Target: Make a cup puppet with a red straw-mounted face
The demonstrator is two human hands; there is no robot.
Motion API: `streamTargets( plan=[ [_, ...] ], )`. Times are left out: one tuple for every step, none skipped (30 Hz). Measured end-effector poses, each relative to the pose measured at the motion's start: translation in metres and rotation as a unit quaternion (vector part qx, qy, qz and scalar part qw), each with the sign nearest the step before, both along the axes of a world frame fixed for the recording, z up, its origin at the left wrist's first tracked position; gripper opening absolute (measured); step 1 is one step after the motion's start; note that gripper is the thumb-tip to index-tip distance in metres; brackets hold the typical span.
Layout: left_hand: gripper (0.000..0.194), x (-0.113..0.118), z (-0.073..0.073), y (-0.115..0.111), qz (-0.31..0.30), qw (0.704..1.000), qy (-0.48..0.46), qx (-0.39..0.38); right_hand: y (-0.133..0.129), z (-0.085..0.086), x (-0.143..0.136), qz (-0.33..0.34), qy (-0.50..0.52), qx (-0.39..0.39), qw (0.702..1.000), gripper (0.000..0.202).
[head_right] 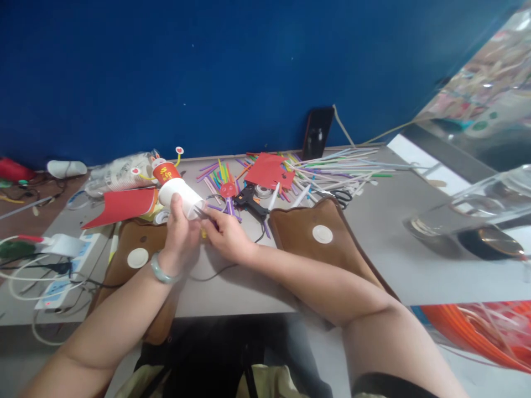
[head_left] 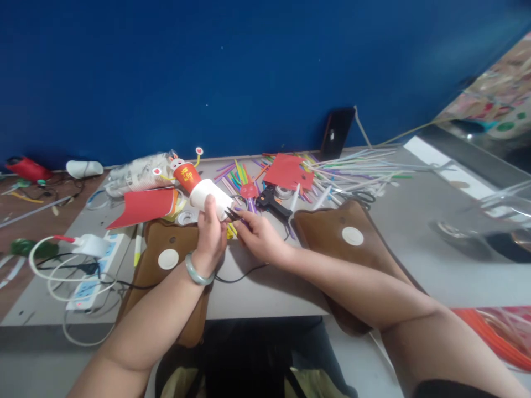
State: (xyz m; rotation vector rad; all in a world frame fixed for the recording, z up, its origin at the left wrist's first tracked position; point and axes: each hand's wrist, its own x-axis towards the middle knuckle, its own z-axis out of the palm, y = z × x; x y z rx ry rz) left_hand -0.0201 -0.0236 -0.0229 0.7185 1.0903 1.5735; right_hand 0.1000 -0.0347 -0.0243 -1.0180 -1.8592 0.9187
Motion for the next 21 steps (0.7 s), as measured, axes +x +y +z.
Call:
streamTargets(
  plan=[
    [0.053,0.001,0.000,0.000,0.010,1.000,-0.010,-0.004,0.000,0.001,-0.001,0.011,0.023,-0.027,0.999,0.023],
    [0.051,0.001,0.001,0.000,0.018,1.000,-0.021,-0.002,0.000,0.001,-0.001,0.018,0.035,-0.044,0.998,0.022],
    [0.050,0.001,0.002,0.000,0.029,0.999,-0.031,0.003,0.000,0.002,-0.001,0.019,0.037,-0.044,0.998,0.022],
    [0.048,0.002,0.003,0.000,0.028,0.999,-0.038,0.008,0.000,0.001,0.000,0.012,0.030,-0.027,0.999,0.022],
    [0.047,0.001,0.004,0.000,0.026,0.999,-0.043,0.012,0.000,0.001,0.001,0.001,0.014,0.000,1.000,0.022],
    [0.047,0.001,0.006,0.000,0.022,0.999,-0.046,0.013,0.001,0.001,0.003,-0.009,-0.006,0.029,1.000,0.022],
    [0.047,0.001,0.007,0.000,0.016,0.999,-0.049,0.013,0.001,0.000,0.004,-0.017,-0.028,0.056,0.998,0.024],
    [0.048,0.000,0.007,-0.001,0.010,0.999,-0.050,0.013,0.001,0.000,0.005,-0.022,-0.049,0.074,0.996,0.025],
    [0.048,0.000,0.007,-0.001,0.006,0.999,-0.051,0.014,0.001,0.000,0.006,-0.024,-0.064,0.085,0.994,0.027],
    [0.048,0.000,0.007,0.000,0.004,0.999,-0.051,0.016,0.001,0.000,0.006,-0.026,-0.071,0.089,0.993,0.028],
    [0.048,0.000,0.006,0.001,0.004,0.998,-0.052,0.016,0.001,0.000,0.006,-0.027,-0.070,0.086,0.994,0.028],
    [0.049,-0.001,0.005,0.002,0.002,0.998,-0.057,0.015,0.000,0.000,0.005,-0.023,-0.062,0.075,0.995,0.028],
    [0.049,-0.001,0.004,0.004,-0.001,0.998,-0.065,0.014,0.000,0.001,0.005,-0.015,-0.050,0.058,0.997,0.027],
    [0.049,-0.001,0.003,0.005,-0.006,0.997,-0.076,0.012,0.000,0.001,0.004,-0.004,-0.038,0.038,0.999,0.027],
    [0.050,-0.001,0.002,0.007,-0.011,0.996,-0.088,0.010,0.000,0.001,0.004,0.004,-0.027,0.022,0.999,0.027],
    [0.051,-0.001,0.001,0.008,-0.017,0.995,-0.096,0.007,-0.001,0.000,0.003,0.007,-0.023,0.016,1.000,0.027],
    [0.051,-0.002,0.001,0.010,-0.024,0.995,-0.100,0.003,-0.001,-0.001,0.003,0.005,-0.022,0.021,1.000,0.027],
    [0.052,-0.002,0.001,0.011,-0.031,0.994,-0.101,-0.001,-0.001,-0.002,0.004,-0.003,-0.023,0.036,0.999,0.028],
    [0.053,-0.003,0.001,0.011,-0.037,0.994,-0.101,-0.005,0.000,-0.003,0.004,-0.012,-0.025,0.055,0.998,0.028],
    [0.053,-0.003,0.002,0.011,-0.044,0.994,-0.104,-0.009,0.000,-0.004,0.004,-0.019,-0.028,0.071,0.997,0.029],
    [0.053,-0.004,0.002,0.011,-0.051,0.993,-0.109,-0.013,0.000,-0.005,0.005,-0.023,-0.031,0.081,0.996,0.030]
  ],
)
